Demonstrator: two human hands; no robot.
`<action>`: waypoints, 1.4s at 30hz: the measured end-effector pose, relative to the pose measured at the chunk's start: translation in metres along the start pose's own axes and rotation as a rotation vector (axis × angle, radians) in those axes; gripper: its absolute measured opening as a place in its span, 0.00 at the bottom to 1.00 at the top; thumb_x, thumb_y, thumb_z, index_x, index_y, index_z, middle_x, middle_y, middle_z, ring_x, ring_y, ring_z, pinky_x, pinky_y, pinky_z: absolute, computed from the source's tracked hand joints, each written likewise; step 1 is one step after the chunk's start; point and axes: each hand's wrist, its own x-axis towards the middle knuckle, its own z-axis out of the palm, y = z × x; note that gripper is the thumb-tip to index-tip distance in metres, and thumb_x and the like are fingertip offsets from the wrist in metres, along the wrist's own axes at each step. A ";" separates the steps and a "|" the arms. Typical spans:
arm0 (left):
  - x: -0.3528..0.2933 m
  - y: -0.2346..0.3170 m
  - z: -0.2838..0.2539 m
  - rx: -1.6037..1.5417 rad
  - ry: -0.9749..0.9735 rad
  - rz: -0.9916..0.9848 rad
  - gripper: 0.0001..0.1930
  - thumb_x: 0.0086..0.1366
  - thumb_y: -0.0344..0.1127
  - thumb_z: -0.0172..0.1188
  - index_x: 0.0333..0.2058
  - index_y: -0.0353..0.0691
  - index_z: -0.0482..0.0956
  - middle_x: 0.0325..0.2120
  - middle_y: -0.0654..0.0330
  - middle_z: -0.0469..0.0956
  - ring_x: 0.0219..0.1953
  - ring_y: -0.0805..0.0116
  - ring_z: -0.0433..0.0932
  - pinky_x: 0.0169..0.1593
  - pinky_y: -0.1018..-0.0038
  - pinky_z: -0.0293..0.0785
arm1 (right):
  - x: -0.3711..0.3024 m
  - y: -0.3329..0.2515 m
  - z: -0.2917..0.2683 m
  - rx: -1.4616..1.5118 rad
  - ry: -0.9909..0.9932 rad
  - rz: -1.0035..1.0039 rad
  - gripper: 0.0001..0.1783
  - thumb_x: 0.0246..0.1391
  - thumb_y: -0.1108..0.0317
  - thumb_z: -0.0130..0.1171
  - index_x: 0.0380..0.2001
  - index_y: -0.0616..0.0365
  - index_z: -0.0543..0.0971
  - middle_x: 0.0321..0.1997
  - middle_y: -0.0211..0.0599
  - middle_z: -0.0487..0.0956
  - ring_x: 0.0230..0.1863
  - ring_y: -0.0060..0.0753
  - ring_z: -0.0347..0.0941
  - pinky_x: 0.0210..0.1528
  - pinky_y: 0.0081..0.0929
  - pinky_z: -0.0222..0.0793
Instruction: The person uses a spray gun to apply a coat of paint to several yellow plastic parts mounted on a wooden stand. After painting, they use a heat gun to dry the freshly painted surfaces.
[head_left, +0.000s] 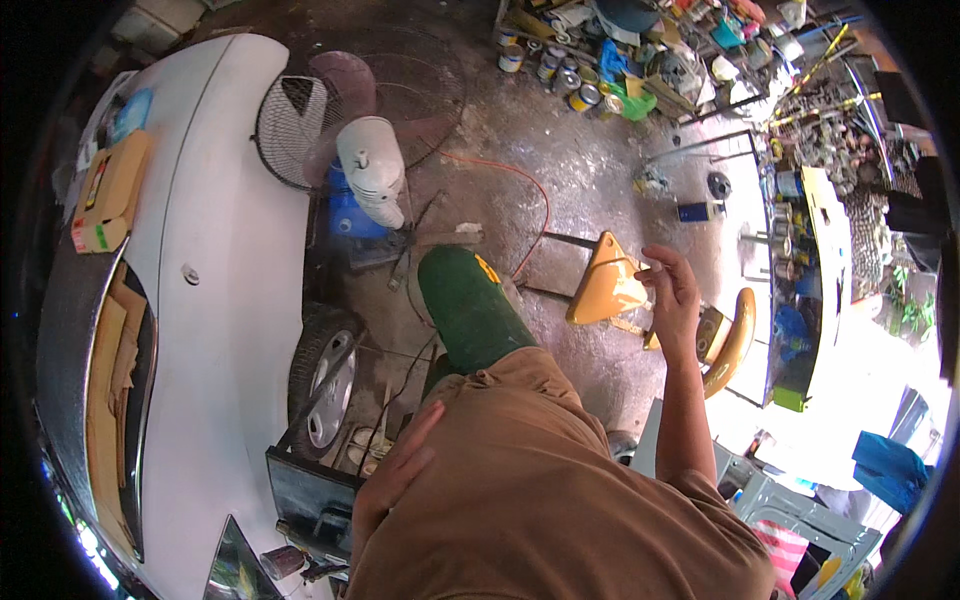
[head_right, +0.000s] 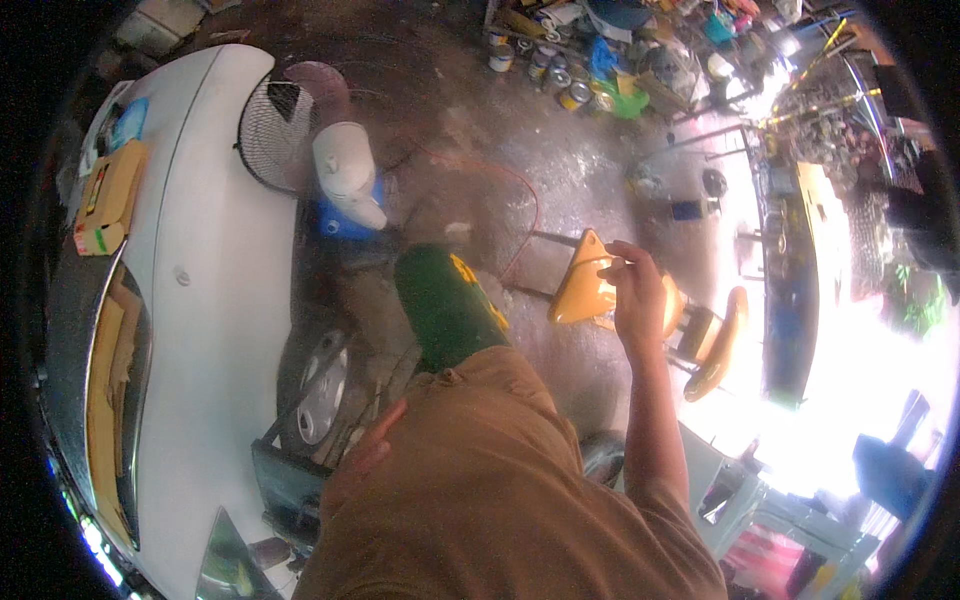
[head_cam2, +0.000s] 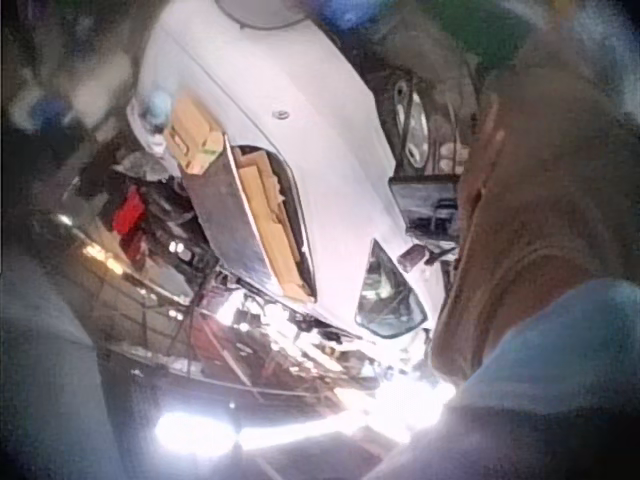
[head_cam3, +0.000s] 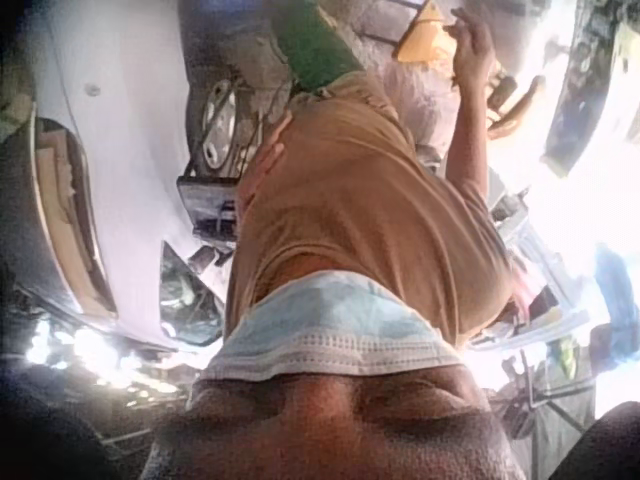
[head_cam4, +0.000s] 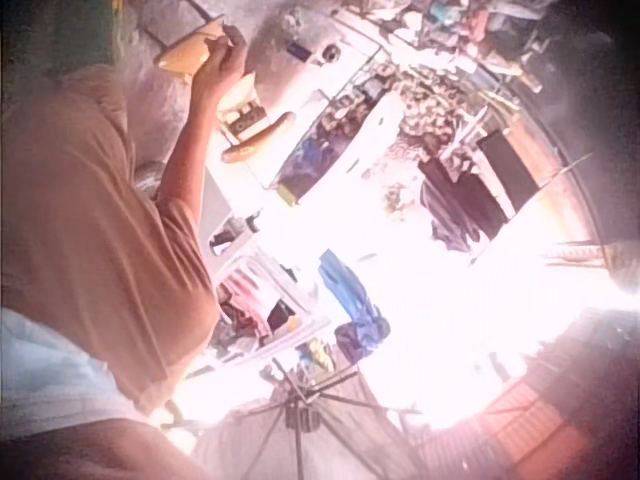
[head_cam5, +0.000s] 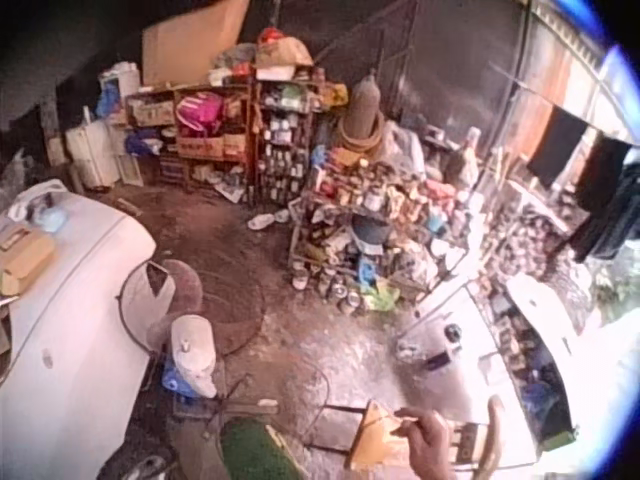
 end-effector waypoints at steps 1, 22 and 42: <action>0.000 -0.007 0.004 -0.019 -0.003 -0.027 0.30 0.74 0.38 0.43 0.72 0.36 0.53 0.74 0.53 0.49 0.76 0.60 0.44 0.75 0.65 0.38 | -0.006 0.001 -0.006 -0.005 0.000 0.001 0.13 0.68 0.75 0.47 0.52 0.63 0.76 0.50 0.36 0.80 0.41 0.24 0.77 0.49 0.25 0.73; 0.011 -0.064 0.226 -0.187 0.183 -0.104 0.28 0.75 0.48 0.48 0.65 0.35 0.64 0.66 0.49 0.64 0.67 0.57 0.64 0.70 0.68 0.54 | -0.194 0.021 -0.049 -0.161 -0.857 -0.498 0.15 0.58 0.79 0.59 0.50 0.63 0.77 0.48 0.48 0.81 0.44 0.45 0.80 0.48 0.34 0.75; -0.080 -0.186 0.491 -0.175 0.386 -0.035 0.38 0.75 0.63 0.35 0.66 0.33 0.63 0.66 0.44 0.63 0.69 0.49 0.59 0.72 0.61 0.51 | -0.334 0.120 -0.158 -0.152 -1.191 -0.860 0.11 0.56 0.82 0.61 0.39 0.59 0.72 0.46 0.50 0.80 0.49 0.42 0.78 0.51 0.37 0.73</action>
